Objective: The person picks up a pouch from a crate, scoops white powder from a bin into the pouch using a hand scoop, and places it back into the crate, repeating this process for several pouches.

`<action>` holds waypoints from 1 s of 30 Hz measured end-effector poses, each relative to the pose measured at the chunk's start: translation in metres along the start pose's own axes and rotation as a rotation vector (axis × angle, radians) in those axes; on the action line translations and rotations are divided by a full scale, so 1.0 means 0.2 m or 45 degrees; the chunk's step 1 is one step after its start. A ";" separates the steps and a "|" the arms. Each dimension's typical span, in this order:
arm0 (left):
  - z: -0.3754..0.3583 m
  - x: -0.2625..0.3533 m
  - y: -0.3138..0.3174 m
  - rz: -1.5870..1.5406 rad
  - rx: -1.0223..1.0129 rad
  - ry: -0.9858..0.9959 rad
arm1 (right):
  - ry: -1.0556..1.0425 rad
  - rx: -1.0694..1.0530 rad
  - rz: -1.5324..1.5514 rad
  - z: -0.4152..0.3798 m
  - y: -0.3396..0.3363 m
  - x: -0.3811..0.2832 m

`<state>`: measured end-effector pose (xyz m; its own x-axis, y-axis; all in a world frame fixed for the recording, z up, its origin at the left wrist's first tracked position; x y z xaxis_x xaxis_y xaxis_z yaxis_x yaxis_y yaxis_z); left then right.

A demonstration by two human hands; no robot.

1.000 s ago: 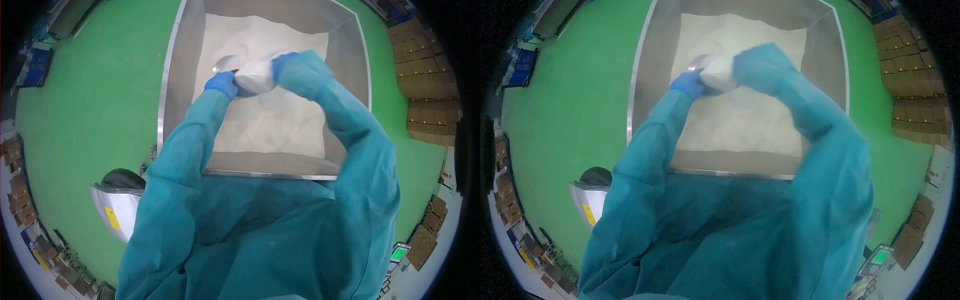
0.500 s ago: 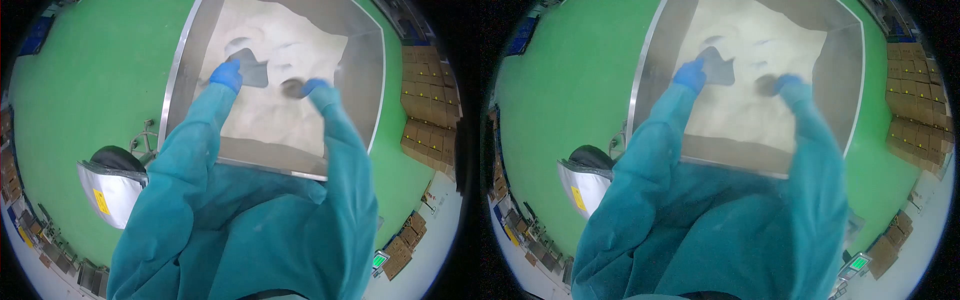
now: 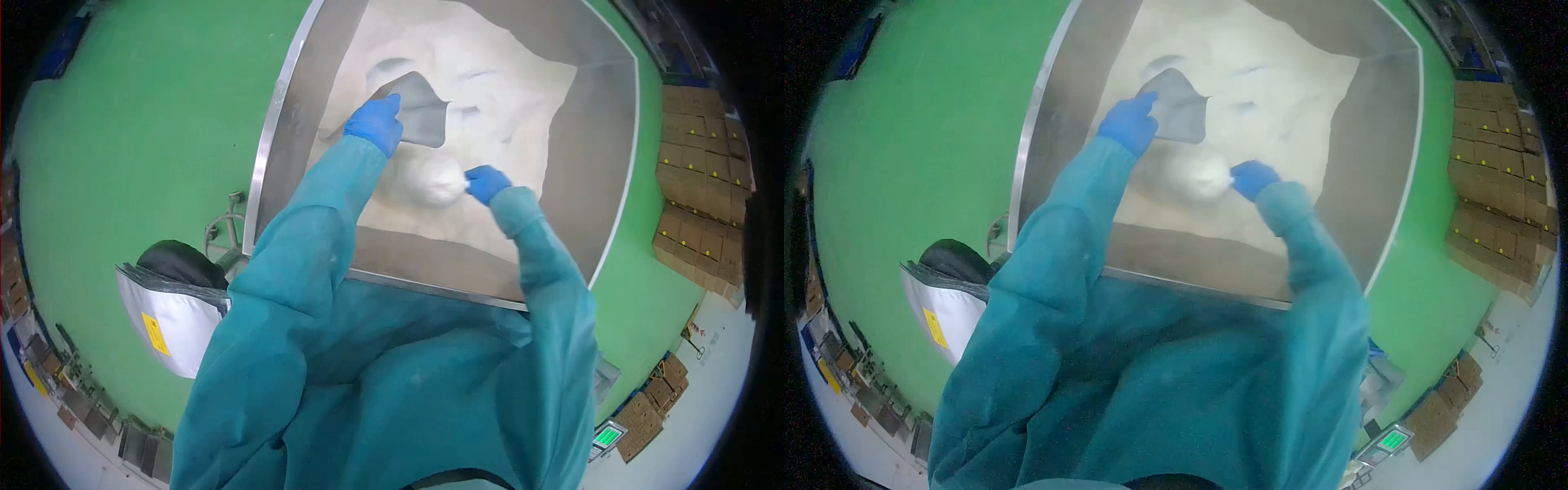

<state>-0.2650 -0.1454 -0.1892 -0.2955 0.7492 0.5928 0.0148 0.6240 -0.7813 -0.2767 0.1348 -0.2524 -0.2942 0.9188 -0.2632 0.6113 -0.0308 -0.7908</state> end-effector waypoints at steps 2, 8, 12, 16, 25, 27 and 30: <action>0.02 -0.03 0.03 -0.033 -0.007 -0.016 | -0.067 -0.019 -0.164 -0.13 -0.44 -0.09; 0.07 -0.06 0.06 -0.014 0.027 0.056 | -0.270 0.399 -0.487 -0.21 -1.15 -0.43; 0.09 -0.09 0.03 -0.031 0.093 0.046 | -0.563 0.594 -0.593 -0.23 -1.13 -0.87; 0.10 -0.12 0.03 0.005 0.094 0.033 | -0.334 0.408 -0.361 -0.23 -1.04 -1.03; 0.07 -0.10 -0.01 -0.019 0.045 -0.003 | -0.156 0.261 -0.586 0.31 -0.29 -0.06; 0.07 -0.12 0.01 -0.032 0.077 0.024 | -0.282 -0.004 -0.357 0.52 0.19 -0.13; 0.06 -0.11 0.04 -0.060 0.118 0.052 | -0.448 -0.091 0.023 0.56 0.75 -0.30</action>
<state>-0.2696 -0.1599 -0.2119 -0.2544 0.7291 0.6354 -0.0873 0.6371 -0.7659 -0.2508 0.0307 -0.4169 -0.5102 0.7263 -0.4606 0.6647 -0.0069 -0.7471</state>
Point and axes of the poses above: each hand's wrist, its own z-axis towards the middle knuckle, its own y-axis out of the palm, x = y × z, the point moved 3 cm from there along z, towards the middle knuckle, and after that the axes turned 9 degrees about x, right-handed, at the moved point
